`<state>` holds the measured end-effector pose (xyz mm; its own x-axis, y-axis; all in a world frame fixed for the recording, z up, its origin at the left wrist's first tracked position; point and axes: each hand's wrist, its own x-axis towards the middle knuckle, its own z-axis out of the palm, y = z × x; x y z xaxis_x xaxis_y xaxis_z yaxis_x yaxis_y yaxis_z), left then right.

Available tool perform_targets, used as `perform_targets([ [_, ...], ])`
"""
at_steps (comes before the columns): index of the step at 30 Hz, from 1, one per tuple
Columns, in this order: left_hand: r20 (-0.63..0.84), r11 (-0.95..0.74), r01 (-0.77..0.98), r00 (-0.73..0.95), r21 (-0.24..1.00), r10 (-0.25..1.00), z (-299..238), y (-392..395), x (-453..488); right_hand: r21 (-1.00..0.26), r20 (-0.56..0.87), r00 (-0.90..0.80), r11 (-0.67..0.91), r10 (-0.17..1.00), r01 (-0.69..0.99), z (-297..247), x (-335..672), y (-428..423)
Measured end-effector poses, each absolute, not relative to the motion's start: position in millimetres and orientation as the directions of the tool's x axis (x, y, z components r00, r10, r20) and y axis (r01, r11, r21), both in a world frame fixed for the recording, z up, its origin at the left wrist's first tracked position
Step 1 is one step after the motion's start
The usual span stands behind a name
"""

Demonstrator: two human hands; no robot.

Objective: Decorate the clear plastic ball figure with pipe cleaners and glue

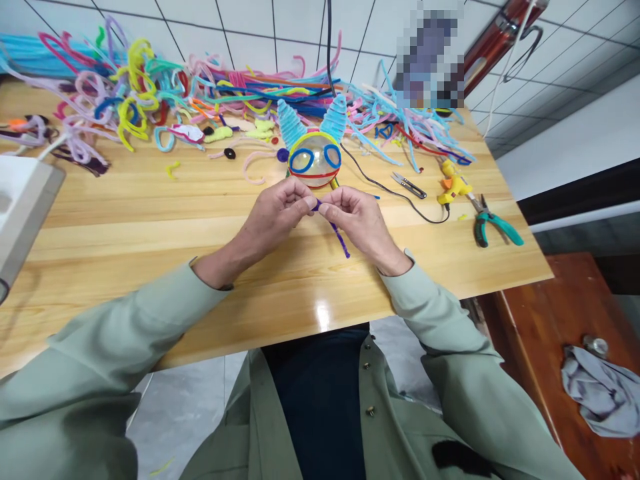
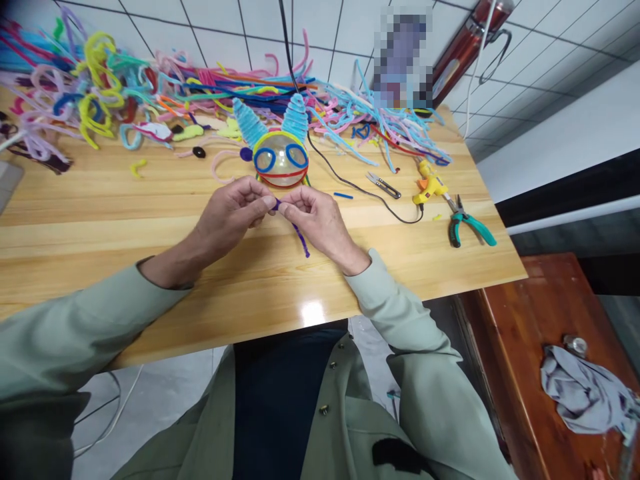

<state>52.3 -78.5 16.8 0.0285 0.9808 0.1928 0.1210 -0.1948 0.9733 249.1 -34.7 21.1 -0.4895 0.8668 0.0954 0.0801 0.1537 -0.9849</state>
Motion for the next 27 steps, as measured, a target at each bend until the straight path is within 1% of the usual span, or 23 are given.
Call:
perform_targets([
  [3, 0.179, -0.179, -0.001, -0.041, 0.984, 0.983, 11.1, -80.2, 58.6, -0.994, 0.083, -0.479, 0.108, 0.874, 0.024, 22.7, 247.5, -36.4],
  [7, 0.147, -0.161, -0.110, -0.124, 0.981, 0.981, 9.3, -83.0, 66.4, -0.996, 0.072, -0.432, 0.090, 0.899, 0.023, 24.7, 243.8, -40.5],
  [12, 0.116, -0.148, -0.184, -0.171, 0.972, 0.978, 6.7, -88.5, 76.8, -0.996, 0.064, -0.405, 0.082, 0.912, 0.029, 25.6, 239.7, -44.6],
  [15, 0.115, -0.161, -0.193, -0.230, 0.968, 0.966, 2.9, -91.4, 83.1, -0.996, 0.062, -0.395, 0.083, 0.917, 0.037, 26.5, 239.6, -45.4],
  [17, 0.131, -0.172, -0.159, -0.237, 0.972, 0.963, 2.1, -91.7, 83.3, -0.995, 0.057, -0.395, 0.086, 0.917, 0.057, 27.6, 241.4, -44.4],
  [20, 0.186, -0.194, -0.039, -0.154, 0.980, 0.970, 5.0, -88.5, 75.3, -0.989, 0.057, -0.424, 0.109, 0.904, 0.099, 28.4, 246.4, -40.1],
  [23, 0.249, -0.241, 0.122, -0.058, 0.963, 0.967, 9.6, -83.3, 63.5, -0.970, 0.094, -0.445, 0.182, 0.891, 0.159, 26.5, 251.4, -34.5],
  [25, 0.280, -0.268, 0.212, -0.032, 0.940, 0.959, 11.9, -80.9, 58.1, -0.951, 0.126, -0.443, 0.235, 0.888, 0.200, 24.4, 253.6, -31.8],
  [27, 0.295, -0.278, 0.250, -0.034, 0.928, 0.955, 13.3, -80.3, 56.0, -0.943, 0.138, -0.450, 0.256, 0.882, 0.213, 23.1, 254.7, -30.3],
])
